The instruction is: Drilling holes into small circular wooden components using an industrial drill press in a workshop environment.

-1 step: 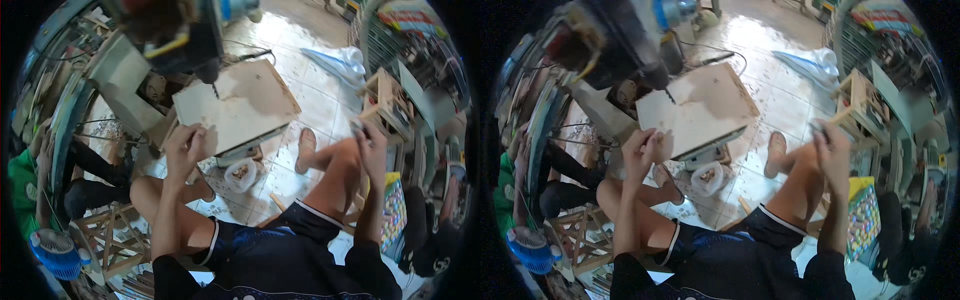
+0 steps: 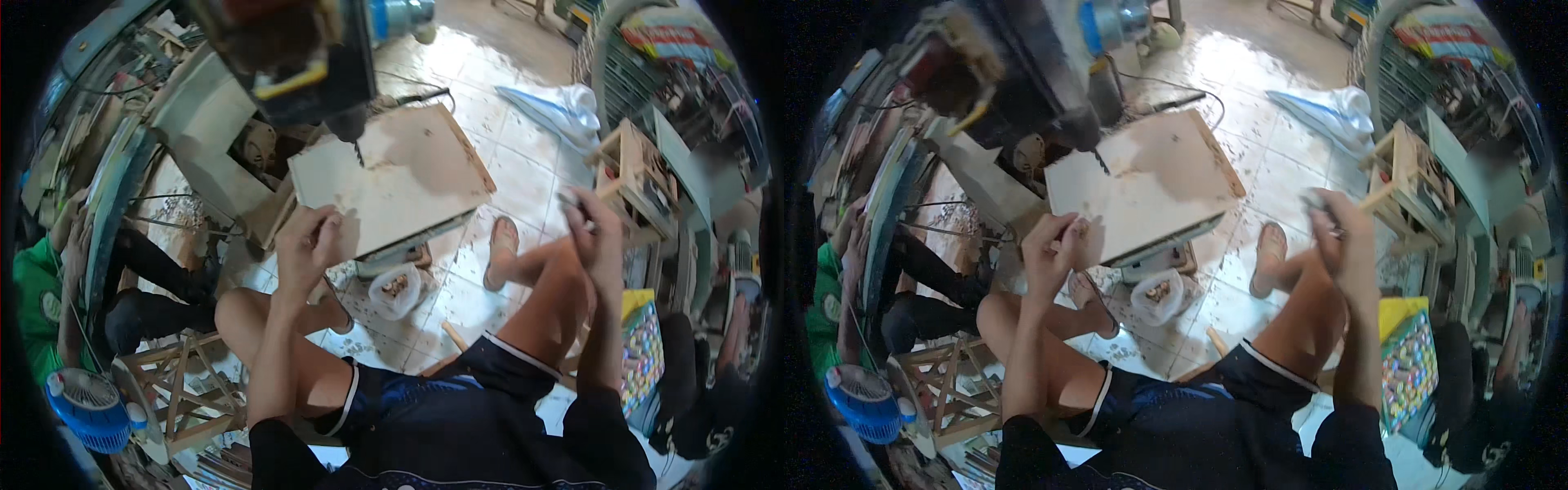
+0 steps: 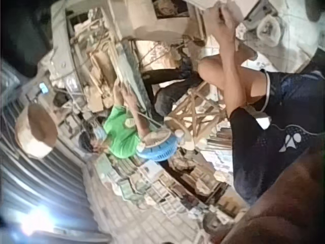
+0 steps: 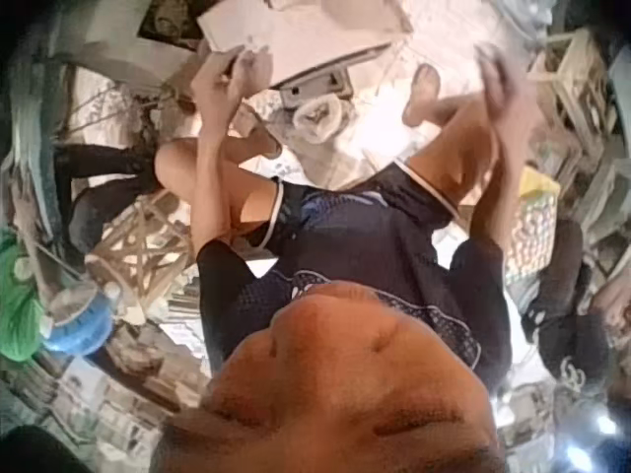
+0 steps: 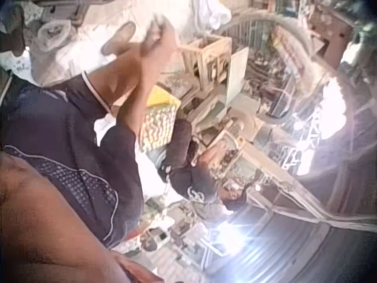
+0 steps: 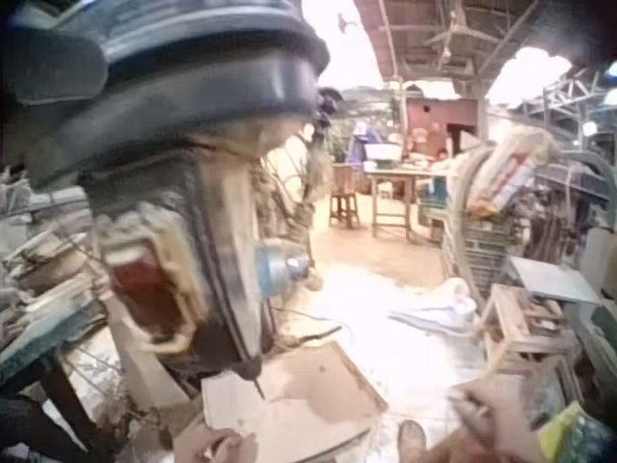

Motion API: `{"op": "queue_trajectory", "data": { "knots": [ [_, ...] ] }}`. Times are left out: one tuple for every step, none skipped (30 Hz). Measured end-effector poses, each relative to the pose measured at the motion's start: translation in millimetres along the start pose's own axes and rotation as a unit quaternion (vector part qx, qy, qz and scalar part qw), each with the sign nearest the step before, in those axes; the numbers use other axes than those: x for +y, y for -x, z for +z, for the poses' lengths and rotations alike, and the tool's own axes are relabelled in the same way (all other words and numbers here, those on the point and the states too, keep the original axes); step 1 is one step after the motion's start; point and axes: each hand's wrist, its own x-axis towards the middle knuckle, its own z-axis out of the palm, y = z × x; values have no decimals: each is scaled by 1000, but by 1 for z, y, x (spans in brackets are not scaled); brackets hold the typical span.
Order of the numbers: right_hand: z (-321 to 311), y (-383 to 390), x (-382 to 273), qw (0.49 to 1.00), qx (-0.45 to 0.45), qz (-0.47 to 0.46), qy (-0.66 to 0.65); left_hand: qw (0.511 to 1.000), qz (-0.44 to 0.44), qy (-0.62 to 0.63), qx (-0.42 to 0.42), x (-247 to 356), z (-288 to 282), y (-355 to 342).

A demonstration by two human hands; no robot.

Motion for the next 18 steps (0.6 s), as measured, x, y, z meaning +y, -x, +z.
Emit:
{"op": "queue_trajectory", "data": {
  "knots": [
    [20,-26,-21,999,-3,-44,-5,1000,2,-10,-8,-1,1,-4],
    [38,-46,-40,995,-12,-93,-21,1000,14,-23,0,-1,1,-4],
    [56,-64,-57,994,-40,-84,-61,999,25,-34,6,-3,2,-7],
    [71,-79,-71,988,-70,-79,-109,999,27,-43,3,-4,2,-10],
    [86,-90,-81,988,-101,-62,-100,997,54,-46,7,-6,2,-11],
    [100,-98,-89,985,-131,-50,-100,997,56,-50,6,-6,1,-11],
    [111,-100,-93,981,-139,-70,-115,998,51,-48,4,-5,0,-10],
    [119,-101,-94,979,-147,-72,-122,998,46,-46,0,-4,0,-9],
    [128,-99,-93,976,-150,-87,-135,998,44,-51,-3,-3,-1,-9],
    [136,-95,-91,973,-163,-90,-139,997,38,-57,-17,-2,-2,-8],
    [141,-91,-86,971,-179,-71,-139,997,26,-59,-30,0,-2,-7],
    [146,-88,-83,971,-169,-86,-146,997,15,-60,-42,2,-2,-7],
    [150,-84,-79,971,-172,-81,-146,997,21,-63,-40,3,-1,-7],
    [154,-80,-76,973,-182,-47,-132,997,27,-66,-40,5,1,-7],
    [158,-77,-75,973,-167,-86,-130,996,34,-69,-40,6,2,-8],
    [163,-74,-75,976,-160,-97,-115,995,41,-74,-46,7,4,-8],
    [169,-71,-77,976,-151,-117,-106,994,49,-78,-52,7,7,-9],
    [176,-69,-80,978,-130,-142,-77,994,52,-79,-56,8,10,-10]
  ]
}}
